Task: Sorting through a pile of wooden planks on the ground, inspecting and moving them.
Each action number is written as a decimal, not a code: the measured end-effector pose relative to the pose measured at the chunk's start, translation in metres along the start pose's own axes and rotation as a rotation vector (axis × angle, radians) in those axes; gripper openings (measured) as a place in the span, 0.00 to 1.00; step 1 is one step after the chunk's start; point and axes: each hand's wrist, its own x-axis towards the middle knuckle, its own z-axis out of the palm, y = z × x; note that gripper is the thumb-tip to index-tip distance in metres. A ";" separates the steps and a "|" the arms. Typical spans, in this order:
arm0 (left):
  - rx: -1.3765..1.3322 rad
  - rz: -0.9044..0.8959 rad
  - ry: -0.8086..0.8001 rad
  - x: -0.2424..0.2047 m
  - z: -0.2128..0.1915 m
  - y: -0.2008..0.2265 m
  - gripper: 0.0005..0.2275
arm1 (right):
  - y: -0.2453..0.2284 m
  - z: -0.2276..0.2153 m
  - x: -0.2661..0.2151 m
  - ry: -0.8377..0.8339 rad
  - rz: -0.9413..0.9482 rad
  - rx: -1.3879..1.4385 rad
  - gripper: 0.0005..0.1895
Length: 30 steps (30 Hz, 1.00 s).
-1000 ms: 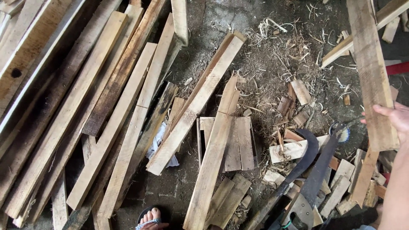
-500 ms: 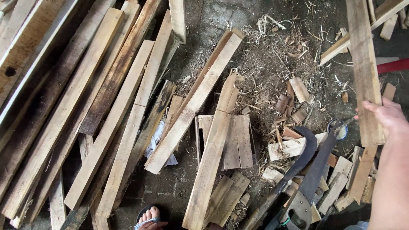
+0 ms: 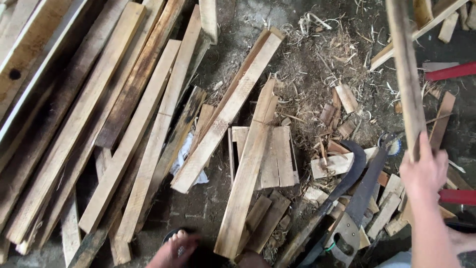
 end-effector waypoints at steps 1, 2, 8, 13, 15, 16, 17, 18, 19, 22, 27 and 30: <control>-0.003 -0.005 0.003 0.010 -0.011 0.018 0.16 | 0.003 -0.006 -0.023 -0.002 -0.006 0.002 0.35; -0.040 0.114 0.041 0.020 -0.024 0.035 0.14 | 0.003 -0.011 -0.045 0.097 -0.125 0.008 0.41; 0.128 0.470 0.209 0.055 -0.105 0.166 0.17 | -0.012 -0.021 -0.148 0.326 -0.474 -0.107 0.35; 0.578 0.698 0.456 0.064 -0.169 0.223 0.23 | -0.038 -0.017 -0.179 0.081 -0.611 -0.284 0.57; 0.959 0.409 0.300 0.071 -0.193 0.235 0.34 | -0.072 -0.044 -0.172 0.226 -0.916 -0.046 0.22; 0.955 0.414 0.300 0.070 -0.198 0.234 0.34 | -0.076 -0.038 -0.174 0.225 -0.914 -0.051 0.22; 0.921 0.307 0.111 0.070 -0.203 0.232 0.26 | -0.080 -0.033 -0.176 0.138 -0.934 0.011 0.29; 0.878 0.200 -0.076 0.070 -0.207 0.230 0.24 | -0.083 -0.027 -0.176 0.049 -0.953 0.073 0.37; 0.875 0.204 -0.077 0.073 -0.199 0.199 0.24 | -0.090 -0.028 -0.178 0.047 -0.953 0.067 0.37; 1.684 0.823 -0.272 0.076 -0.185 0.141 0.18 | -0.125 -0.037 -0.171 0.133 -1.012 0.082 0.35; 0.296 -0.268 -0.025 0.051 -0.158 0.129 0.16 | -0.170 -0.034 -0.178 0.180 -0.485 0.363 0.35; 0.241 -0.355 0.132 0.051 -0.134 0.109 0.16 | -0.243 -0.105 -0.216 -0.551 0.167 0.747 0.43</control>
